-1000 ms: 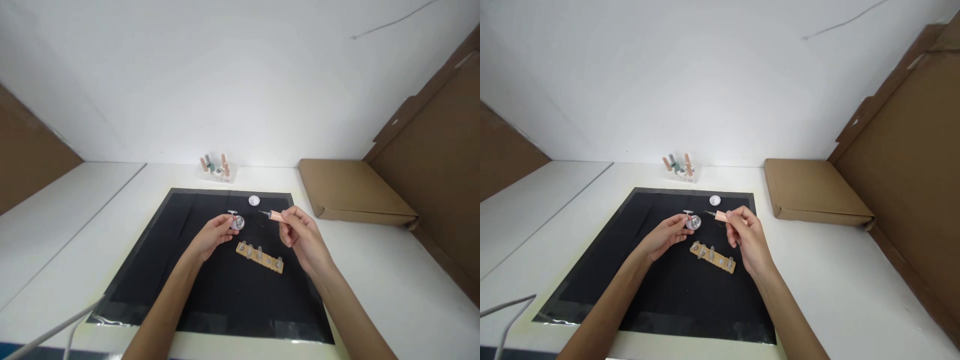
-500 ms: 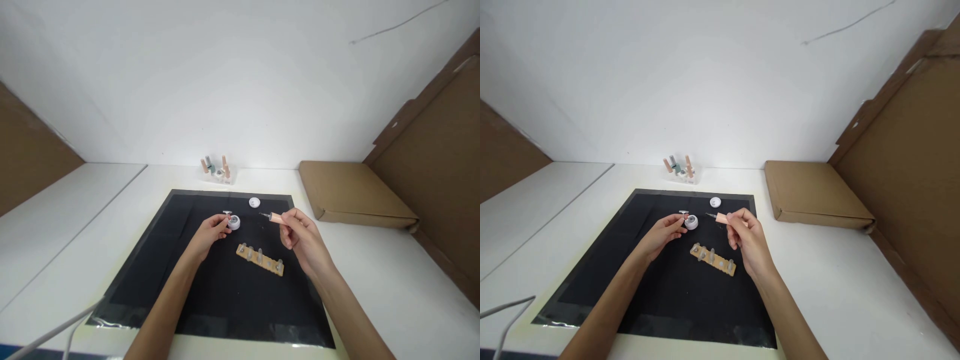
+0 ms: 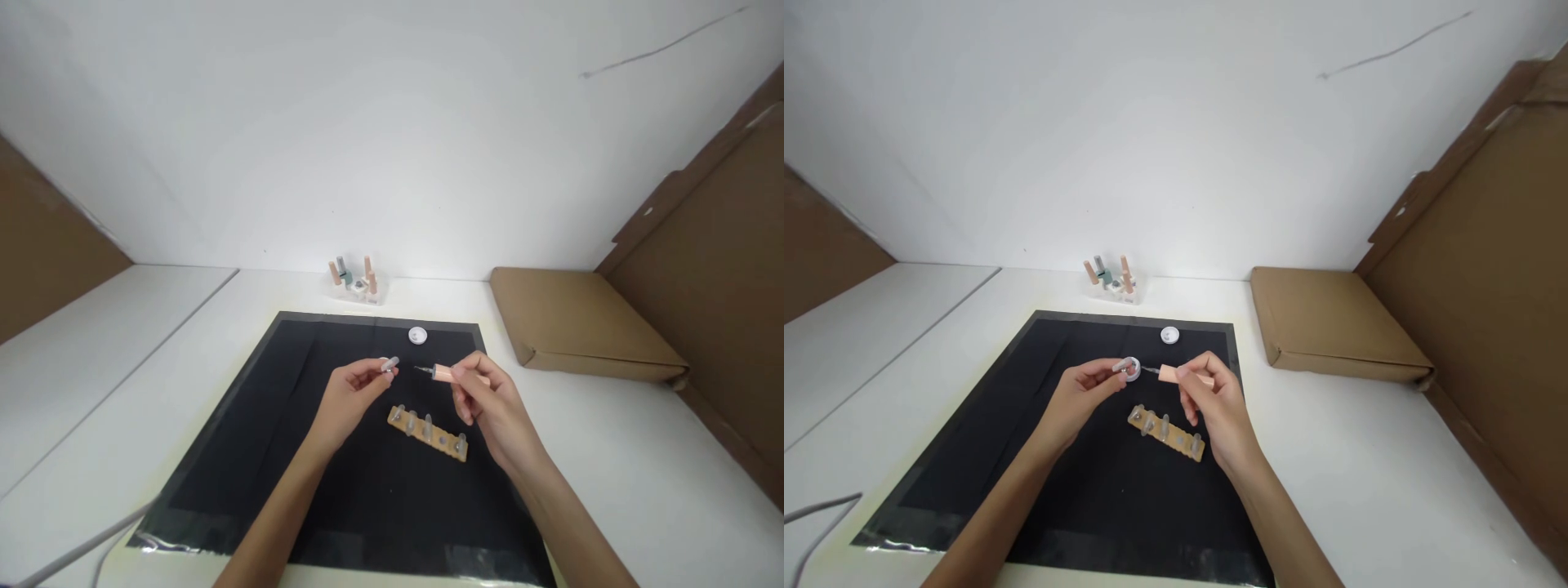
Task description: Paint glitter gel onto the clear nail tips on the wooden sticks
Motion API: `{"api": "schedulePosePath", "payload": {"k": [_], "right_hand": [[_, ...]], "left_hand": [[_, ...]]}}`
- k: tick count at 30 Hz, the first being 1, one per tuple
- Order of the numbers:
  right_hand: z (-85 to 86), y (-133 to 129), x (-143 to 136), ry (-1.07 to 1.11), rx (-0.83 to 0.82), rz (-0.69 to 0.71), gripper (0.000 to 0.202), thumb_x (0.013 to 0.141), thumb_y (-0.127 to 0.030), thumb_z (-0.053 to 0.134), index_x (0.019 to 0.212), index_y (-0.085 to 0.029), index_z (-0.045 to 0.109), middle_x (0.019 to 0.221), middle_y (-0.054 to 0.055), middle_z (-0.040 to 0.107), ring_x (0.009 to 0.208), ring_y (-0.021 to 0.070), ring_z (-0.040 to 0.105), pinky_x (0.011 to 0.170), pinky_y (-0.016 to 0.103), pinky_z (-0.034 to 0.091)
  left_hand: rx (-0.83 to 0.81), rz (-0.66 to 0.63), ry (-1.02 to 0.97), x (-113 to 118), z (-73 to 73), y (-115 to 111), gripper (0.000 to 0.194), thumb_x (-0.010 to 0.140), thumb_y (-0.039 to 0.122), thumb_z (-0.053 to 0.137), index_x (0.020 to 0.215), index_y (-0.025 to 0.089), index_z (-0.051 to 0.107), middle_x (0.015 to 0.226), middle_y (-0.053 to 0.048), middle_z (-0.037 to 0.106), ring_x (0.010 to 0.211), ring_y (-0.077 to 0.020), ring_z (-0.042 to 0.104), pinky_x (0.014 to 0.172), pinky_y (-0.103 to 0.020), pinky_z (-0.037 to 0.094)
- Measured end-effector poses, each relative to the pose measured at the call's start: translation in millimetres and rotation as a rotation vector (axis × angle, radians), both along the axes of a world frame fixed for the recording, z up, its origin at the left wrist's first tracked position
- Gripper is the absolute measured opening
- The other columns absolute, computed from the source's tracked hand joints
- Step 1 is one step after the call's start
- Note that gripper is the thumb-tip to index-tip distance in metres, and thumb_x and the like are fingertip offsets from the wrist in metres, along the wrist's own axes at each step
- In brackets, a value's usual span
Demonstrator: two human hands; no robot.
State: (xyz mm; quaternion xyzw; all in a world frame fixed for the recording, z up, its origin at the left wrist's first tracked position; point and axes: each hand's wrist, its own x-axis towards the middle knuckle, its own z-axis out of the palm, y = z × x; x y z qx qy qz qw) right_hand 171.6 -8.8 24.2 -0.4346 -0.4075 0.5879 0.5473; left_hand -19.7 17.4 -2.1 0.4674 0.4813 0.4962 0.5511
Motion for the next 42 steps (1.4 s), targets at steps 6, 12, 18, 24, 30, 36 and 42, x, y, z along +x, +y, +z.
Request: {"api": "schedulePosePath", "payload": {"k": [6,12,18,24,30,36,42], "right_hand": [[-9.4,-5.0,-5.4,-0.098,0.092,0.034,0.023,0.079,-0.04,0.069,0.077,-0.021,0.056,0.05,-0.008,0.045,0.04,0.0055,0.04,0.039,0.016,0.032],[-5.1,-9.7,-10.5,-0.141,0.094,0.081,0.025,0.077,-0.043,0.07,0.079,-0.021,0.057,0.057,-0.007,0.048,0.042,0.0064,0.042,0.04,0.018,0.035],[-1.2,-10.7,-12.4,-0.165,0.116,0.1,0.023,0.077,-0.041,0.07,0.079,-0.022,0.057,0.058,-0.006,0.048,0.044,0.007,0.04,0.04,0.018,0.034],[-4.9,-11.4,-9.8,-0.256,0.215,0.082,0.011,0.081,-0.032,0.067,0.082,-0.023,0.06,0.07,-0.003,0.054,0.051,0.0086,0.045,0.045,0.02,0.037],[-6.3,-9.8,-8.6,-0.324,0.379,0.043,0.003,0.083,-0.022,0.064,0.084,-0.025,0.062,0.077,-0.001,0.054,0.061,0.0122,0.05,0.052,0.023,0.04],[-4.3,-7.6,-6.4,-0.406,0.495,0.001,0.008,0.082,-0.018,0.063,0.082,-0.025,0.065,0.08,0.002,0.055,0.07,0.0165,0.054,0.056,0.027,0.041],[-5.7,-9.6,-1.8,-0.373,0.463,-0.07,0.009,0.082,-0.018,0.064,0.083,-0.027,0.066,0.084,0.002,0.054,0.067,0.0157,0.053,0.053,0.027,0.041]], "left_hand": [[-0.017,-0.053,-0.045,5.3,3.5,-6.5,0.022,0.059,0.025,0.083,0.077,0.015,0.075,0.068,-0.001,0.071,0.064,-0.0141,0.063,0.065,-0.025,0.05],[-0.009,-0.098,-0.066,8.3,7.7,-11.0,0.02,0.058,0.026,0.083,0.072,0.014,0.075,0.063,-0.001,0.068,0.059,-0.0132,0.059,0.059,-0.024,0.047],[-0.018,-0.127,-0.095,7.9,7.2,-12.4,0.016,0.059,0.024,0.082,0.071,0.016,0.076,0.062,-0.001,0.068,0.057,-0.0126,0.058,0.059,-0.024,0.046],[-0.038,-0.144,-0.096,7.4,8.1,-12.4,0.016,0.058,0.025,0.083,0.068,0.015,0.074,0.064,-0.002,0.07,0.06,-0.0147,0.06,0.061,-0.026,0.047],[-0.027,-0.143,-0.105,7.0,8.3,-11.8,0.015,0.058,0.025,0.083,0.065,0.014,0.074,0.062,-0.001,0.067,0.059,-0.0128,0.058,0.059,-0.024,0.046],[-0.004,-0.166,-0.079,5.4,8.2,-12.4,0.014,0.061,0.026,0.082,0.065,0.014,0.075,0.064,-0.002,0.067,0.06,-0.0136,0.058,0.059,-0.024,0.046],[0.047,-0.148,-0.078,5.3,4.4,-12.1,0.008,0.065,0.021,0.079,0.071,0.017,0.077,0.067,-0.001,0.068,0.063,-0.0119,0.057,0.061,-0.022,0.046]]}}
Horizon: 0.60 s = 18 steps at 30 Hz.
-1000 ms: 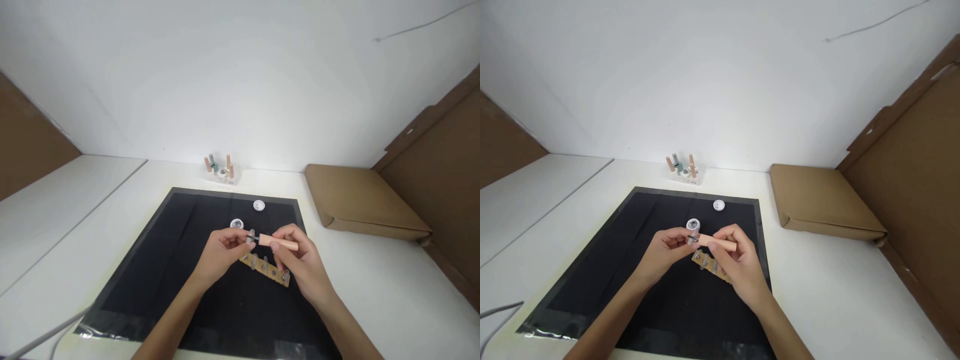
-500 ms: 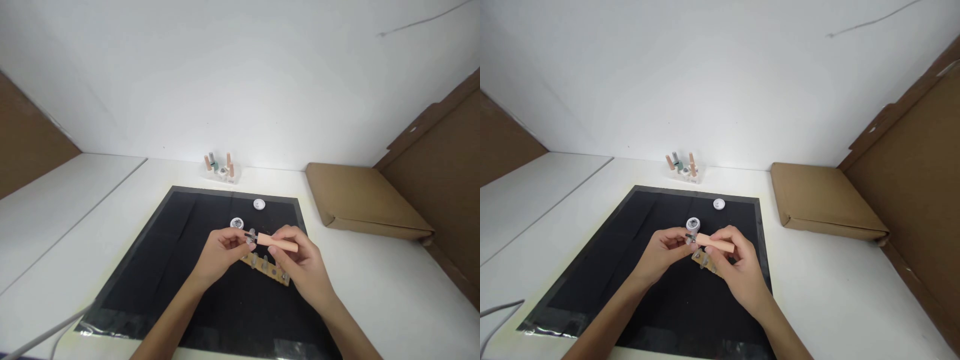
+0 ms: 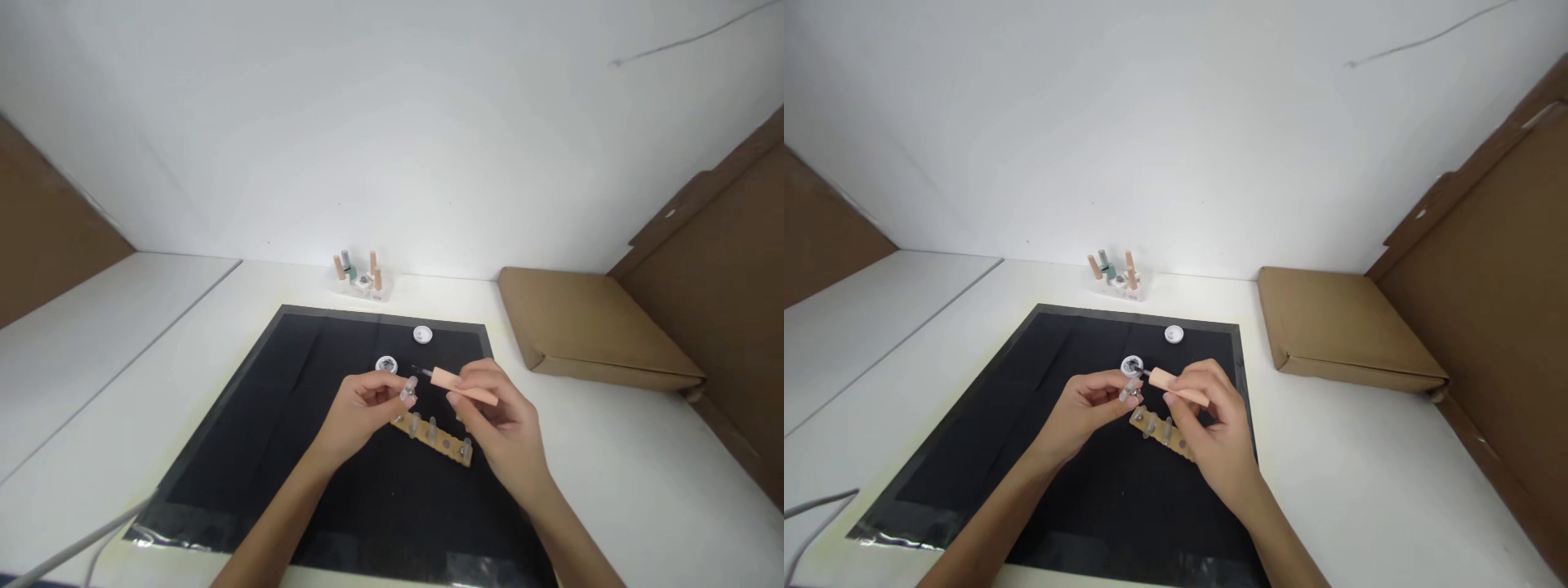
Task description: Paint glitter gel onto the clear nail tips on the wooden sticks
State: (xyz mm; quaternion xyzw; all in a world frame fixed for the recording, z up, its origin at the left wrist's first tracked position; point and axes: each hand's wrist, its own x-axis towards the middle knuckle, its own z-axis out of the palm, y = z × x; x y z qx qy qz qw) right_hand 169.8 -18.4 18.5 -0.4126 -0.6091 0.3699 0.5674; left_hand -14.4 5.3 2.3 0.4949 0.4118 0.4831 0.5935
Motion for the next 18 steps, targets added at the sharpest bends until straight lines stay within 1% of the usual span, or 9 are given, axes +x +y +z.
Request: {"api": "schedulePosePath", "payload": {"k": [4,7,12,15,18], "right_hand": [[0.2,-0.2,1.7,0.077,-0.07,-0.035,0.005,0.082,-0.024,0.065,0.086,-0.028,0.063,0.083,0.0,0.053,0.055,0.0115,0.05,0.047,0.025,0.039],[1.6,-0.1,1.1,0.107,-0.101,-0.05,0.005,0.082,-0.027,0.065,0.085,-0.027,0.062,0.079,-0.001,0.052,0.051,0.0097,0.048,0.045,0.023,0.038],[2.3,-1.1,0.7,0.166,-0.152,-0.044,0.01,0.082,-0.033,0.066,0.083,-0.025,0.06,0.069,-0.003,0.051,0.047,0.0086,0.047,0.044,0.022,0.039],[0.9,-1.1,1.4,0.161,-0.184,-0.037,0.013,0.083,-0.036,0.065,0.082,-0.024,0.059,0.064,-0.004,0.051,0.046,0.0088,0.046,0.044,0.021,0.039],[0.3,-0.5,1.5,0.145,-0.192,-0.028,0.015,0.082,-0.037,0.065,0.08,-0.023,0.058,0.057,-0.006,0.048,0.045,0.0091,0.043,0.042,0.02,0.036]], "left_hand": [[-0.017,0.031,-0.007,1.0,0.8,-0.3,0.012,0.063,0.021,0.08,0.074,0.017,0.078,0.066,0.0,0.069,0.062,-0.0117,0.058,0.06,-0.022,0.046],[-0.043,0.04,-0.015,1.4,2.8,-0.3,0.017,0.061,0.022,0.081,0.077,0.017,0.078,0.07,-0.002,0.072,0.065,-0.0133,0.062,0.063,-0.023,0.049],[-0.097,0.057,-0.045,1.7,5.5,-0.1,0.021,0.06,0.029,0.083,0.076,0.017,0.078,0.067,-0.002,0.073,0.061,-0.0134,0.063,0.063,-0.025,0.052],[-0.105,0.065,-0.058,2.3,5.3,0.0,0.023,0.057,0.03,0.085,0.073,0.017,0.076,0.064,-0.002,0.072,0.059,-0.013,0.062,0.062,-0.024,0.051],[-0.103,0.056,-0.047,3.3,3.9,0.1,0.023,0.058,0.03,0.084,0.072,0.015,0.075,0.064,-0.002,0.071,0.061,-0.0132,0.063,0.062,-0.024,0.051]]}}
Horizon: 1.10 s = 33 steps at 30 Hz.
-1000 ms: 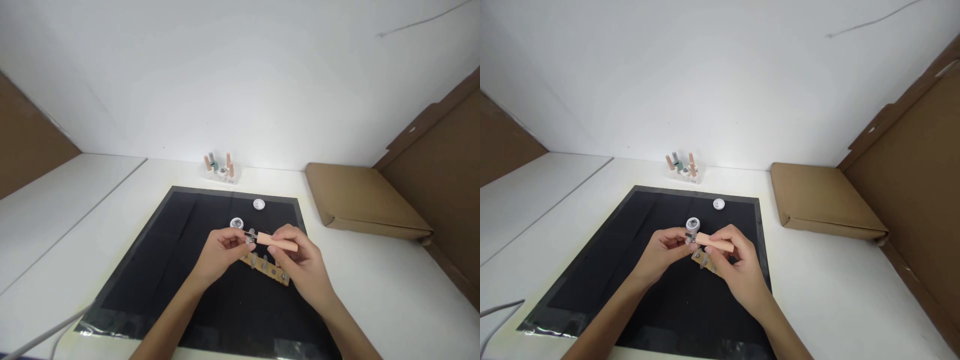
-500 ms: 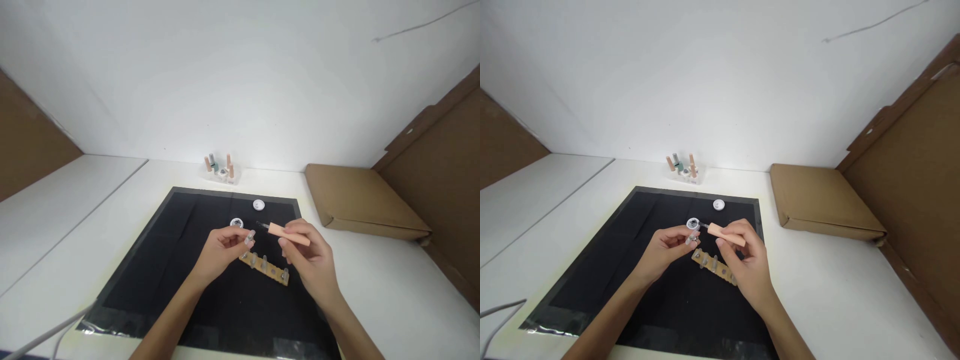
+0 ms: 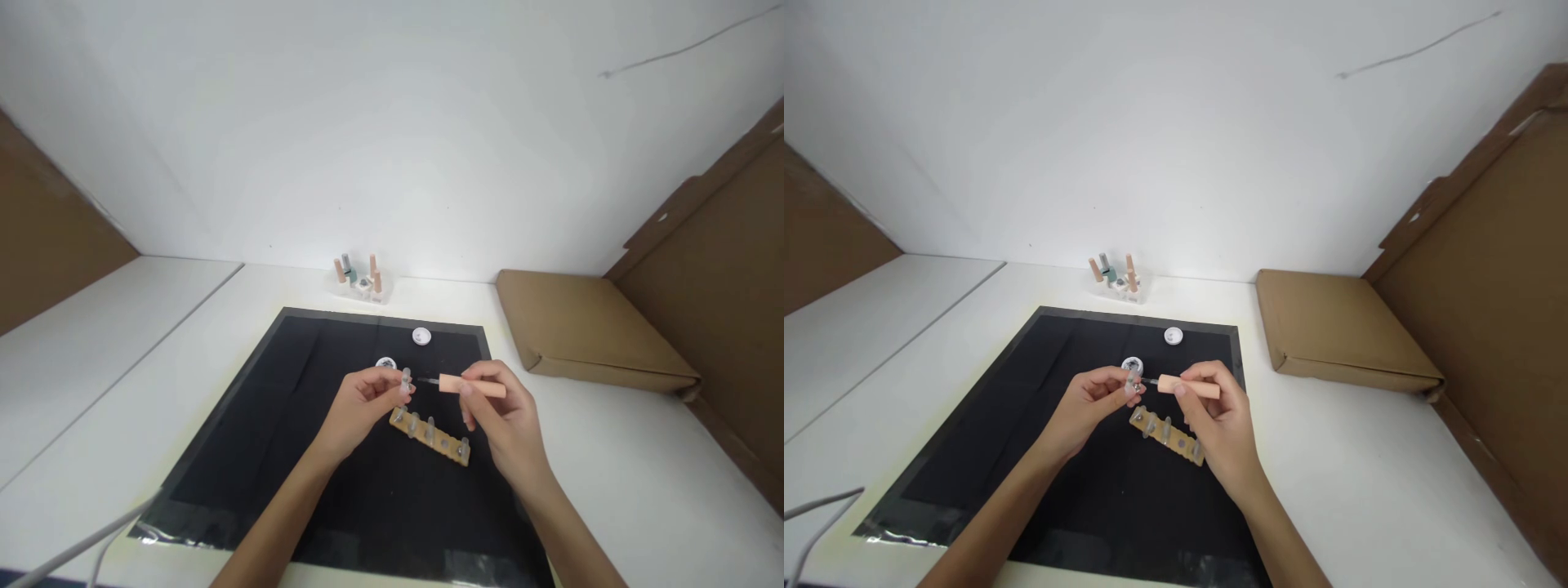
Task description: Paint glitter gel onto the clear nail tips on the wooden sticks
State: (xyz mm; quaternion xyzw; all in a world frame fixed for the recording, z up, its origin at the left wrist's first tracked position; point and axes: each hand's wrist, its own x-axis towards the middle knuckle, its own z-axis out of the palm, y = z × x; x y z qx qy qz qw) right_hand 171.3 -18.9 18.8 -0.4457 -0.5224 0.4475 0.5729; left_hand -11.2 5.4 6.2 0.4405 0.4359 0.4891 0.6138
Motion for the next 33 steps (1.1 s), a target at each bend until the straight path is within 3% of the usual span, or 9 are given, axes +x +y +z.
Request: {"api": "schedulePosePath", "payload": {"k": [6,16,33], "right_hand": [[2.9,0.9,-1.6,-0.078,0.082,-0.035,0.014,0.082,-0.033,0.063,0.077,-0.022,0.057,0.055,-0.006,0.046,0.043,0.0083,0.041,0.042,0.02,0.033],[-0.7,-1.6,-0.3,-0.179,0.168,-0.005,0.005,0.084,-0.024,0.061,0.08,-0.023,0.058,0.065,-0.005,0.054,0.049,0.009,0.047,0.047,0.021,0.039],[4.4,-1.3,-0.1,-0.292,0.332,0.025,0.011,0.085,-0.016,0.057,0.077,-0.022,0.054,0.065,-0.005,0.051,0.057,0.0106,0.047,0.054,0.022,0.037]], "left_hand": [[0.043,-0.016,-0.009,0.8,-0.2,0.2,0.018,0.059,0.024,0.084,0.067,0.014,0.071,0.066,-0.001,0.07,0.062,-0.0105,0.061,0.062,-0.021,0.048],[0.103,-0.02,-0.076,0.4,-0.3,1.0,0.014,0.06,0.017,0.083,0.064,0.014,0.07,0.071,-0.002,0.071,0.067,-0.0113,0.064,0.065,-0.021,0.05],[0.115,-0.003,-0.115,0.0,0.8,1.7,0.016,0.057,0.015,0.084,0.059,0.014,0.068,0.072,-0.002,0.07,0.069,-0.0114,0.063,0.064,-0.022,0.05]]}}
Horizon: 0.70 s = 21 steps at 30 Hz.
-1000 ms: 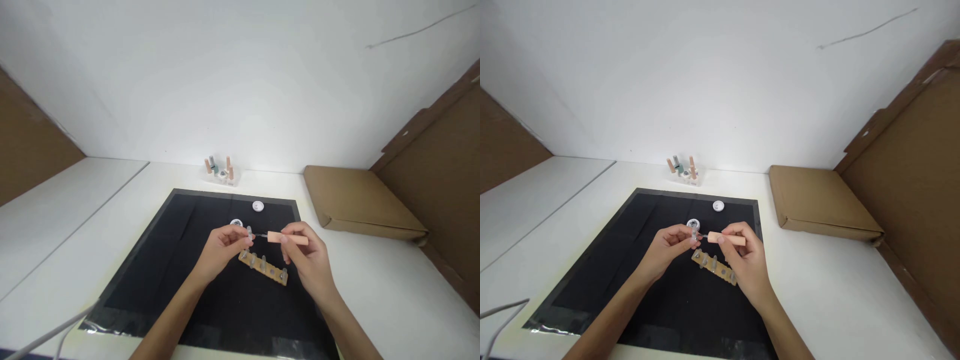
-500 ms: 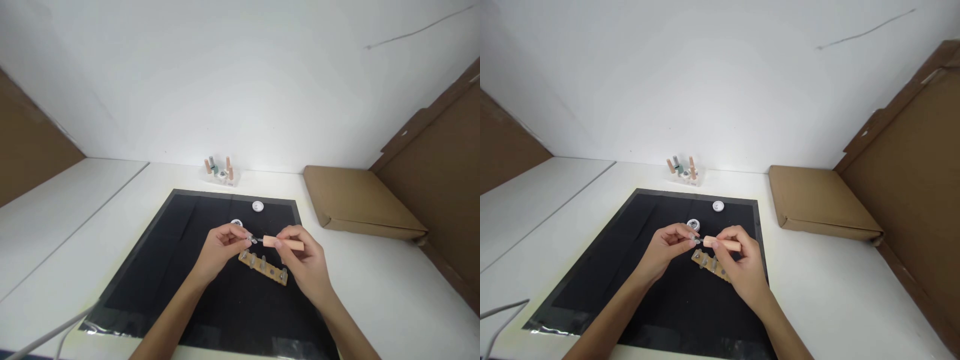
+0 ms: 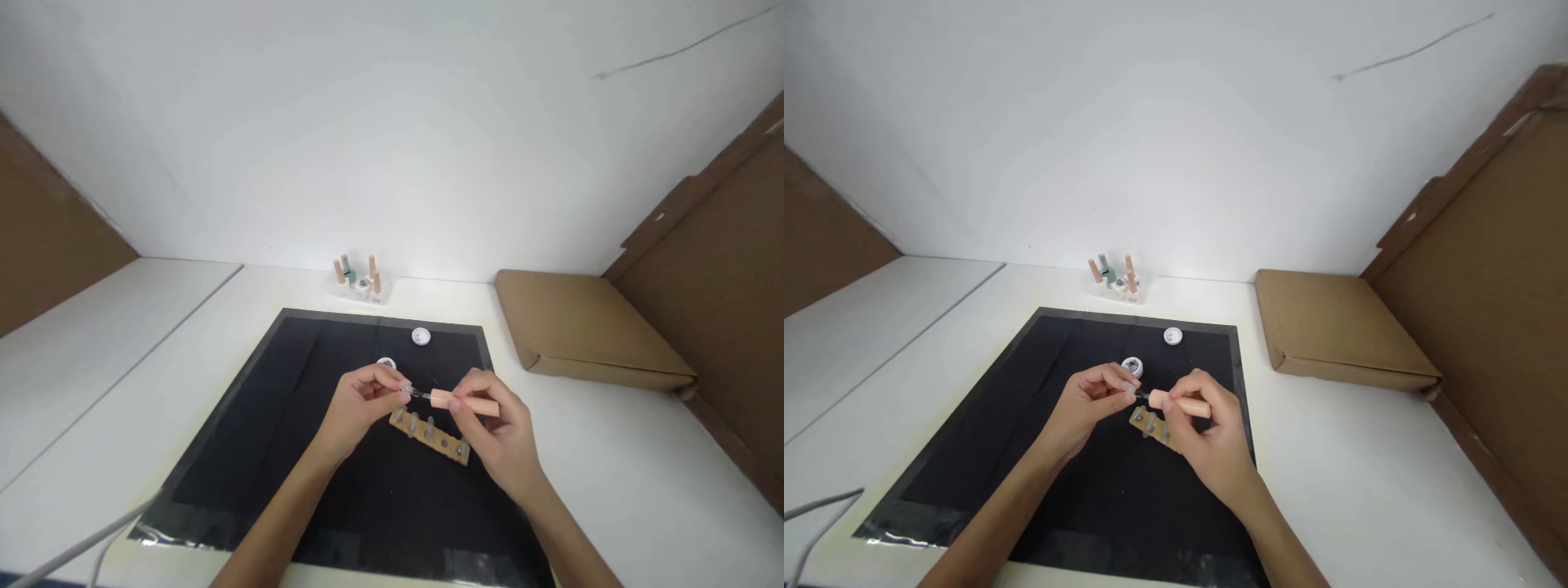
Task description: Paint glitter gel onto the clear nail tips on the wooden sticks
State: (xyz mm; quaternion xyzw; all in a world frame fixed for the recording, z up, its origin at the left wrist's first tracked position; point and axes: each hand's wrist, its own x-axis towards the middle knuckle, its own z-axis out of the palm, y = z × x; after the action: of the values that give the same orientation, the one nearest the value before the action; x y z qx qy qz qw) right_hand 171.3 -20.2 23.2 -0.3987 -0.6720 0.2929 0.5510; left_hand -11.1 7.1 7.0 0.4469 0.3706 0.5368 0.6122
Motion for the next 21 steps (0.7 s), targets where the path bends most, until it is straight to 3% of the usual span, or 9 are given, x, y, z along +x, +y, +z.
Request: {"api": "schedulePosePath", "payload": {"k": [6,12,21], "right_hand": [[2.2,-2.3,0.6,0.071,0.022,-0.015,0.01,0.085,-0.015,0.057,0.08,-0.023,0.054,0.068,-0.004,0.051,0.059,0.0111,0.048,0.053,0.022,0.037],[0.4,-1.1,-0.2,-0.017,0.014,0.057,0.01,0.084,-0.013,0.059,0.08,-0.023,0.056,0.069,-0.004,0.052,0.056,0.0107,0.048,0.051,0.022,0.037],[1.5,-1.3,0.9,0.025,0.045,-0.002,0.011,0.084,-0.013,0.056,0.078,-0.022,0.054,0.067,-0.002,0.05,0.059,0.0127,0.049,0.054,0.025,0.039]], "left_hand": [[-0.016,-0.013,-0.014,-1.0,0.1,0.2,0.017,0.057,0.015,0.084,0.058,0.014,0.068,0.072,-0.001,0.069,0.067,-0.0103,0.063,0.064,-0.021,0.049],[-0.01,-0.02,-0.009,1.1,1.0,0.2,0.017,0.057,0.015,0.084,0.058,0.014,0.067,0.071,-0.001,0.068,0.067,-0.0107,0.062,0.063,-0.021,0.048],[0.004,-0.02,0.027,0.0,0.5,-0.6,0.019,0.057,0.018,0.084,0.058,0.014,0.066,0.072,-0.003,0.067,0.067,-0.0128,0.061,0.063,-0.024,0.048]]}}
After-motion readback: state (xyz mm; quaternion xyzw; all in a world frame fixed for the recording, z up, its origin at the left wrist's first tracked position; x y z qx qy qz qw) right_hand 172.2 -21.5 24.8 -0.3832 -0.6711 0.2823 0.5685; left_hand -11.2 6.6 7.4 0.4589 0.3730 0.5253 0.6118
